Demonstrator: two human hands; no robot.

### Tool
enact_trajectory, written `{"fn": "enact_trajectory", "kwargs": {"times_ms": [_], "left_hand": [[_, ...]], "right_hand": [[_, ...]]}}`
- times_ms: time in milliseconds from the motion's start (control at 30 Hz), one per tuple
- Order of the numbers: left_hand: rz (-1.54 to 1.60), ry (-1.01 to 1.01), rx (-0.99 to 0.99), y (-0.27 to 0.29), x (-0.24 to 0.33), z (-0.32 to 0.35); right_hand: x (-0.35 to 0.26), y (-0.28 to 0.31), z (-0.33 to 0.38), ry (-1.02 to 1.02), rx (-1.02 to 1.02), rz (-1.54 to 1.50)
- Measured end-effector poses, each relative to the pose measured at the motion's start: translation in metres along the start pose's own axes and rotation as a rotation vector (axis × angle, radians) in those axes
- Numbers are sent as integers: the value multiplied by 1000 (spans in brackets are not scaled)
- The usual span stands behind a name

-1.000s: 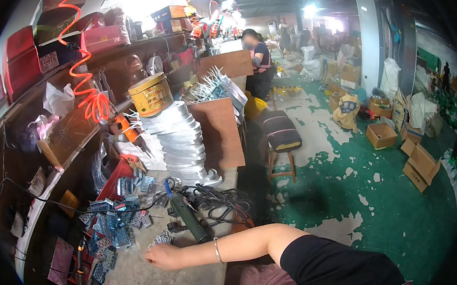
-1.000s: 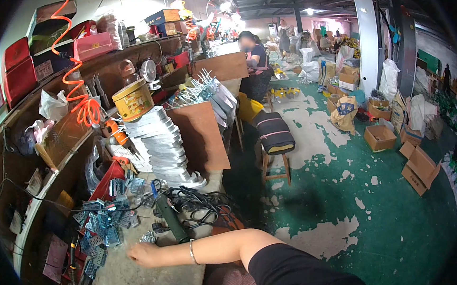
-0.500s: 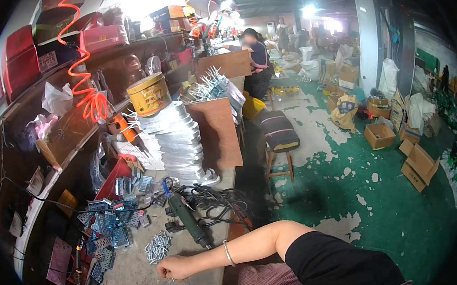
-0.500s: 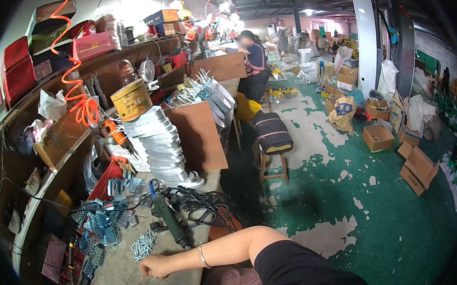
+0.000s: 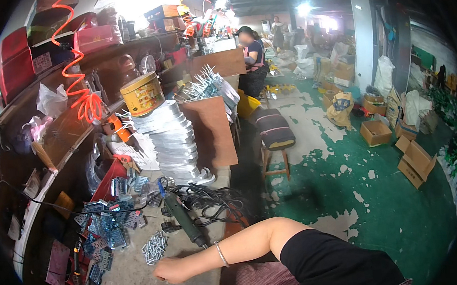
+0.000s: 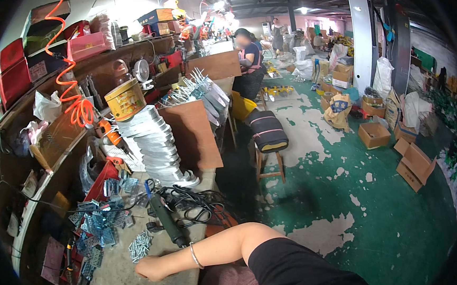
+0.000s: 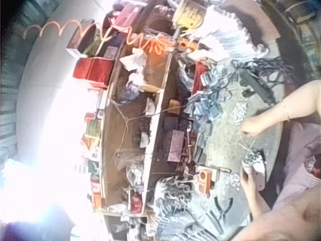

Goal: The person assembles metal fixtures by positioning metal components together and securing them with screws using an electric screwdriver.

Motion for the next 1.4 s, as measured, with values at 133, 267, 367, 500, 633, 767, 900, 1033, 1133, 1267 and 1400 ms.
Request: {"fn": "enact_trajectory", "kwargs": {"times_ms": [133, 267, 367, 500, 633, 767, 900, 1033, 1133, 1267, 1400], "left_hand": [[-33, -17, -5, -1, 4, 0], [-14, -33, 3, 2, 0, 0], [-40, -27, 1, 1, 2, 0], [-55, -46, 7, 1, 4, 1], [-52, -52, 18, 3, 0, 0], [-55, -43, 20, 4, -3, -1], [-31, -33, 19, 0, 2, 1], [-18, -31, 28, 3, -1, -1], [-25, -55, 7, 4, -7, -7], [-43, -20, -30, 8, -18, -11], [-67, -50, -19, 15, -30, -14]], "right_hand": [[-4, -7, -5, 16, -101, 31], [-17, -10, -3, -15, -187, 125], [-12, -14, -4, 7, -147, 39], [-10, -18, -1, 47, -63, 98], [-13, -12, 2, 98, -32, 49], [-8, -3, 2, 61, -80, -34], [-11, -8, 5, 152, -58, 335], [-19, -20, 5, 142, -172, 603], [-21, -26, 3, 167, -113, 649], [-24, -27, 4, 273, -152, 674], [-27, -13, 9, 310, -124, 550]]}}
Point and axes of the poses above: each hand's wrist, its own z-axis away from the middle knuckle, its own y-axis out of the back of the hand, x = y × z, the point moved 8 cm from there along -z, towards the middle knuckle, and after that the axes turned 3 degrees about -x, right-handed, at the moved point
